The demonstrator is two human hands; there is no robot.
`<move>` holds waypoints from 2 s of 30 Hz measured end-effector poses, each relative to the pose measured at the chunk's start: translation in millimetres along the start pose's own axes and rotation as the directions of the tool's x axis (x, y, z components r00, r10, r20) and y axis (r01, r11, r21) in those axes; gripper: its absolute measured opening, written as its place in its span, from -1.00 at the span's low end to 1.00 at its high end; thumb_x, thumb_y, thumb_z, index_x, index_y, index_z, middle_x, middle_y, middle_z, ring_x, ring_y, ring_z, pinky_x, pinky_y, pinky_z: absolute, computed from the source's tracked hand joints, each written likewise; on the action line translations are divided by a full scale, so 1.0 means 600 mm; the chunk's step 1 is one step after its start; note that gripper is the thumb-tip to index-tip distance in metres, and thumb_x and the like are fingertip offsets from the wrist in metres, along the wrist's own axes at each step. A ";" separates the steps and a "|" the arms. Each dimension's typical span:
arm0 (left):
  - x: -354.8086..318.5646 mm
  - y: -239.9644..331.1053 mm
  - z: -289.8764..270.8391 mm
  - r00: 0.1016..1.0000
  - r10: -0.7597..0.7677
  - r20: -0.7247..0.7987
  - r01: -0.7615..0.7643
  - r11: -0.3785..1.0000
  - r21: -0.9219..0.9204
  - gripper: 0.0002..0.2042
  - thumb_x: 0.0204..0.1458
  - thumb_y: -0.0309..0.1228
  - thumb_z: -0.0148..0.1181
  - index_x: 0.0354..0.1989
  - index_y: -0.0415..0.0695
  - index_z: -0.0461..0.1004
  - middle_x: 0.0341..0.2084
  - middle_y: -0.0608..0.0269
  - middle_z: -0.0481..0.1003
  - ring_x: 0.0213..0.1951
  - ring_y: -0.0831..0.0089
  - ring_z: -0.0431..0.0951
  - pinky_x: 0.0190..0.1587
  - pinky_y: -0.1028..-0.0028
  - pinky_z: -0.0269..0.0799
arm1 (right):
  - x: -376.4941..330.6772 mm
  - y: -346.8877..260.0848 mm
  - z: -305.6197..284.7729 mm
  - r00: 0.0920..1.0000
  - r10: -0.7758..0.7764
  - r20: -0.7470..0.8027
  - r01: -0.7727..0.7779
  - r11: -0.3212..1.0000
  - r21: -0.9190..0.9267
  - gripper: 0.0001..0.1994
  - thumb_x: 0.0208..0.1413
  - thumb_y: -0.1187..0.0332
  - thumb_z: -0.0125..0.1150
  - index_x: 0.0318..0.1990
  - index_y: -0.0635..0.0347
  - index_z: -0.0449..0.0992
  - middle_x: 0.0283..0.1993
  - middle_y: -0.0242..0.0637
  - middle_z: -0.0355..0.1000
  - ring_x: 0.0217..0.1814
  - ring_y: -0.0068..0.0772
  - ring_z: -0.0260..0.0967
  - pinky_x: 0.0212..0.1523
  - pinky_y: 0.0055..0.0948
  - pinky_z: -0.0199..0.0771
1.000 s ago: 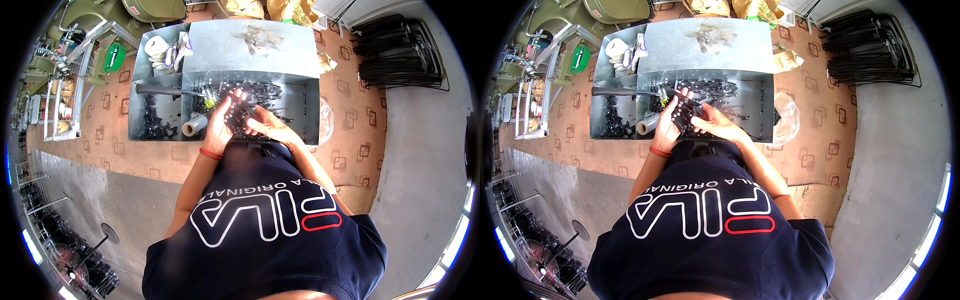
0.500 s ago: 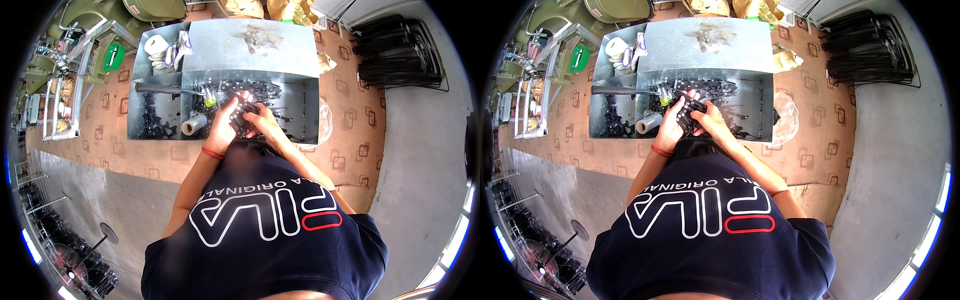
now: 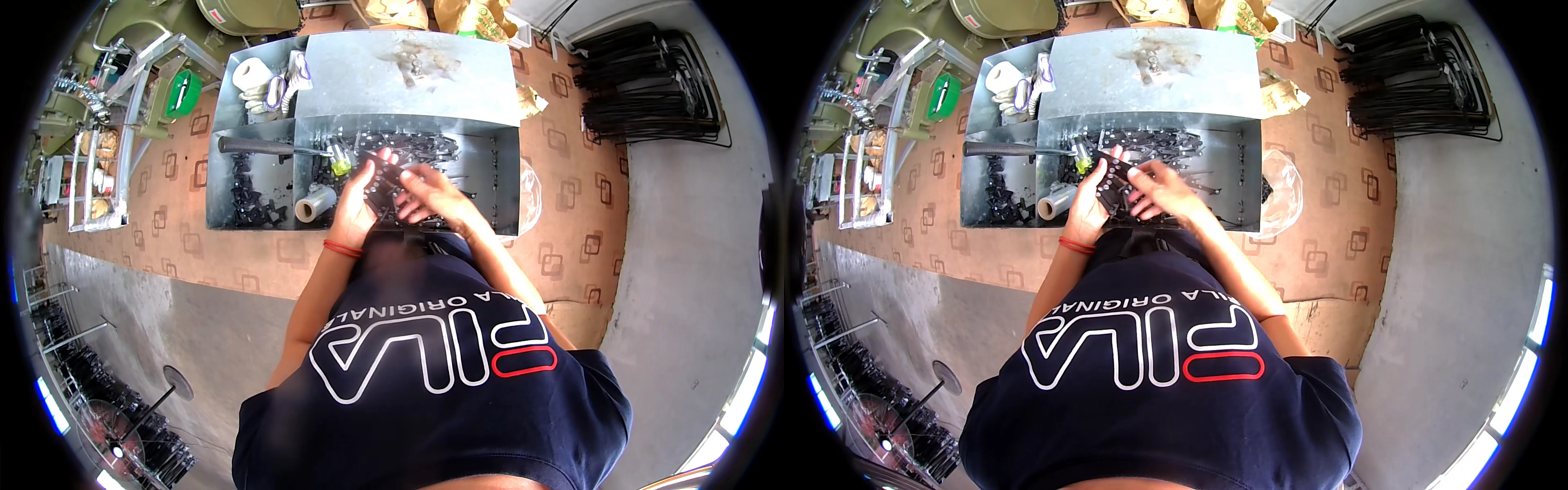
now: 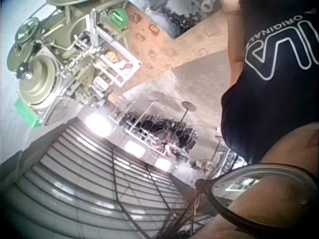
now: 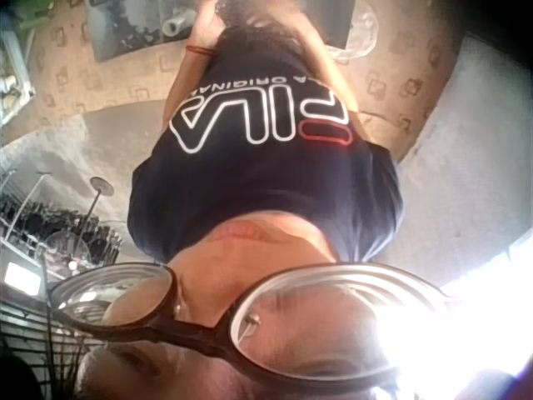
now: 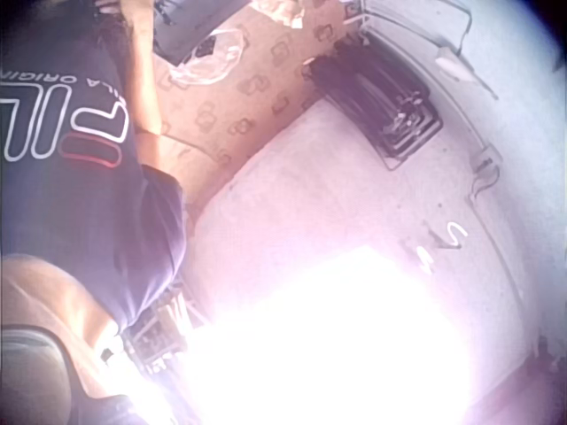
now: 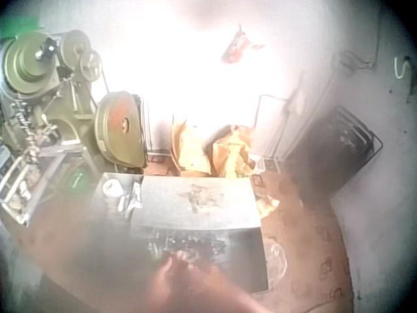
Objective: The person sorts small black plastic components from a metal bin and places them into a clear plastic bag. They then handle a stack of black metal frames, adjusting them against a wall. The task involves manual sorting and organizing of hardware parts in a workshop setting.
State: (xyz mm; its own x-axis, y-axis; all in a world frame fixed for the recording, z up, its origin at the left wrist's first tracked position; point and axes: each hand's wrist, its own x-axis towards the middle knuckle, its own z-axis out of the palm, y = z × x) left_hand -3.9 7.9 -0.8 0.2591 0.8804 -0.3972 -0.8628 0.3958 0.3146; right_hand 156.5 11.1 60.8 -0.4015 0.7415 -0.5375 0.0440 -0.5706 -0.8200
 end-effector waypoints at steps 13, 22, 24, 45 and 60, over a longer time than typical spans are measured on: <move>-0.006 0.027 0.007 0.992 0.055 -0.110 -0.068 0.991 -0.118 -0.69 0.09 -0.50 -0.14 0.04 -0.22 0.17 0.09 0.11 0.18 0.17 0.28 0.11 0.19 0.30 0.07 | 0.125 0.134 -0.128 0.968 -0.215 -0.128 -0.090 0.178 -0.980 -0.78 -0.03 0.27 -0.06 -0.33 0.18 0.43 -0.36 -0.04 0.42 -0.30 0.01 0.39 -0.25 -0.18 0.40; -0.009 0.021 0.004 0.996 0.037 -0.080 -0.049 0.986 -0.160 -0.72 0.08 -0.51 -0.11 -0.02 -0.26 0.20 0.00 0.06 0.26 0.08 0.24 0.24 0.10 0.29 0.22 | 0.135 0.126 -0.056 0.947 -0.295 0.125 0.137 0.022 -0.990 -0.80 -0.09 0.44 -0.11 -0.27 0.24 0.30 -0.47 -0.08 0.43 -0.38 -0.11 0.44 -0.43 -0.23 0.45; -0.012 0.022 0.013 0.994 0.027 -0.109 -0.041 0.991 -0.128 -0.71 0.10 -0.52 -0.16 0.01 -0.26 0.19 0.04 0.07 0.23 0.11 0.24 0.19 0.14 0.30 0.16 | 0.136 0.121 -0.051 0.961 -0.252 0.115 0.121 0.007 -0.993 -0.81 -0.09 0.44 -0.10 -0.27 0.24 0.31 -0.45 -0.09 0.43 -0.37 -0.12 0.44 -0.42 -0.23 0.45; -0.001 0.006 -0.005 0.992 -0.067 -0.111 0.065 0.998 -0.022 -0.74 0.05 -0.36 0.00 -0.11 -0.20 0.31 -0.14 0.15 0.39 -0.07 0.30 0.39 -0.21 0.44 0.43 | 0.062 0.055 -0.080 0.720 -0.683 -0.119 0.021 0.194 -0.981 -0.96 -0.24 0.49 -0.05 -0.55 0.23 0.32 -0.55 -0.10 0.40 -0.51 0.00 0.38 -0.50 -0.23 0.40; -0.002 0.007 -0.005 0.983 -0.120 -0.137 0.115 0.992 -0.048 -0.75 0.08 -0.44 -0.08 -0.07 -0.24 0.28 -0.08 0.06 0.34 0.01 0.24 0.32 0.01 0.33 0.34 | 0.076 0.047 -0.129 0.817 -0.554 0.161 0.272 0.123 -0.954 -0.76 -0.26 0.46 0.06 -0.31 0.14 0.42 -0.06 -0.13 0.29 0.00 -0.15 0.20 -0.05 -0.36 0.26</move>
State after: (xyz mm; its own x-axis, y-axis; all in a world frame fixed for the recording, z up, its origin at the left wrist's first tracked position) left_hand -9.1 7.8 -1.8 0.2993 0.7825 -0.5461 -0.8473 0.4810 0.2249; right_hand 210.2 55.9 -1.9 -0.4999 0.8648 0.0469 0.7692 0.4683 -0.4349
